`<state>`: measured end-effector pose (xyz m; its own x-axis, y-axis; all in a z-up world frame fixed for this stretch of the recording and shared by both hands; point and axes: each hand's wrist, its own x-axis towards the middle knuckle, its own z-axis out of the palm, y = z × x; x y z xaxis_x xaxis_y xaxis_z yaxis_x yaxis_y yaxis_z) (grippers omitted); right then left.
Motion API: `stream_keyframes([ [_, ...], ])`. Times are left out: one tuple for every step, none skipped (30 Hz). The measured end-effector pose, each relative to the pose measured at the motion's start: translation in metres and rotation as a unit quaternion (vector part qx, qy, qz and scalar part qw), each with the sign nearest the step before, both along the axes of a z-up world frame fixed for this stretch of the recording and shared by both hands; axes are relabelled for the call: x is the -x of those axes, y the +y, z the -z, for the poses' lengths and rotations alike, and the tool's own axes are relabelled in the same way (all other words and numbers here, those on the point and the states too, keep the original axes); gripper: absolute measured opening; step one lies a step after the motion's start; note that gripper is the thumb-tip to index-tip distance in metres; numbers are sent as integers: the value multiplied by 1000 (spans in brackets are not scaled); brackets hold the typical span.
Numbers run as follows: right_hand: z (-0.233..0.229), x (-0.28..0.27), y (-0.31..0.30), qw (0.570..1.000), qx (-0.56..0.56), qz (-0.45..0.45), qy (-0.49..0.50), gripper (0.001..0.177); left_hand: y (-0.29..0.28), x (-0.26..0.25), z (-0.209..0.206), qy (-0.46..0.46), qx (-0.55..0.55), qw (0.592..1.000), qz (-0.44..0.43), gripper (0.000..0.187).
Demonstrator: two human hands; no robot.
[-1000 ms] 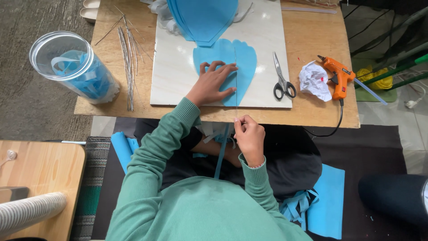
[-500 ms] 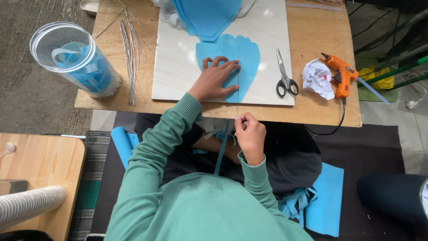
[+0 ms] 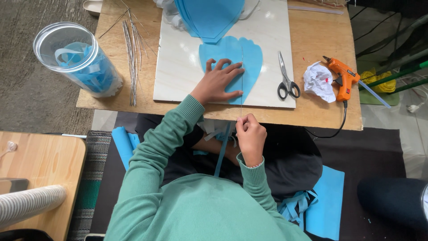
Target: Assembling a blue paper flower by gluing petals onto a wire frame using a hot glue gun
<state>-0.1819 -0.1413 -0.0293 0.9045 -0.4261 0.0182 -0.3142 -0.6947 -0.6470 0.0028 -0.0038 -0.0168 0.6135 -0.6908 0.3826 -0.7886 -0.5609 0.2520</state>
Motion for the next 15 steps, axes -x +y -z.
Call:
stream_keyframes([
  [-1, 0, 1, 1000, 0, 0, 0, 23, 0, 0, 0, 0, 0, 1000, 0, 68],
  [-2, 0, 2, 1000, 3, -1, -3, 22, -1, 0, 1, -3, -2, 1000, -1, 68],
  [-3, 1, 3, 1000, 6, -2, -6, 22, -1, 1, 1, -5, -3, 1000, -2, 69],
  [-2, 2, 2, 1000, 5, -2, -5, 22, -1, 1, 2, -5, -3, 1000, -2, 69],
  [-1, 2, 1, 1000, 7, -2, -4, 22, -1, 1, 2, -5, -5, 1000, -3, 69],
  [-1, 2, 0, 1000, 10, -3, -4, 22, -1, 1, 2, -6, -7, 1000, -4, 69],
  [-3, 3, 1, 1000, 10, -2, -4, 22, -1, 1, 2, -5, -7, 1000, -4, 69],
  [-4, 3, 1, 1000, 15, -4, -10, 22, -2, 1, 2, -6, -7, 1000, -4, 68],
  [-6, 4, 2, 1000, 19, -6, -16, 22, -2, 0, 2, -7, -7, 1000, -3, 67],
  [-5, 4, 2, 1000, 19, -7, -17, 22, -2, 0, 1, -7, -6, 1000, -4, 67],
  [-4, 3, 2, 1000, 20, -10, -19, 22, -2, 0, 1, -11, -5, 1000, -2, 66],
  [-3, 4, 2, 1000, 19, -13, -20, 22, -2, 0, 1, -13, -4, 1000, -1, 65],
  [-3, 4, 3, 1000, 19, -13, -20, 22, -1, 0, 2, -13, -4, 1000, -1, 65],
  [-3, 3, 3, 999, 20, -14, -22, 21, -1, 0, 1, -13, -5, 1000, -1, 65],
  [-3, 3, 3, 999, 21, -15, -24, 21, -1, 0, 1, -12, -7, 1000, -1, 65],
])
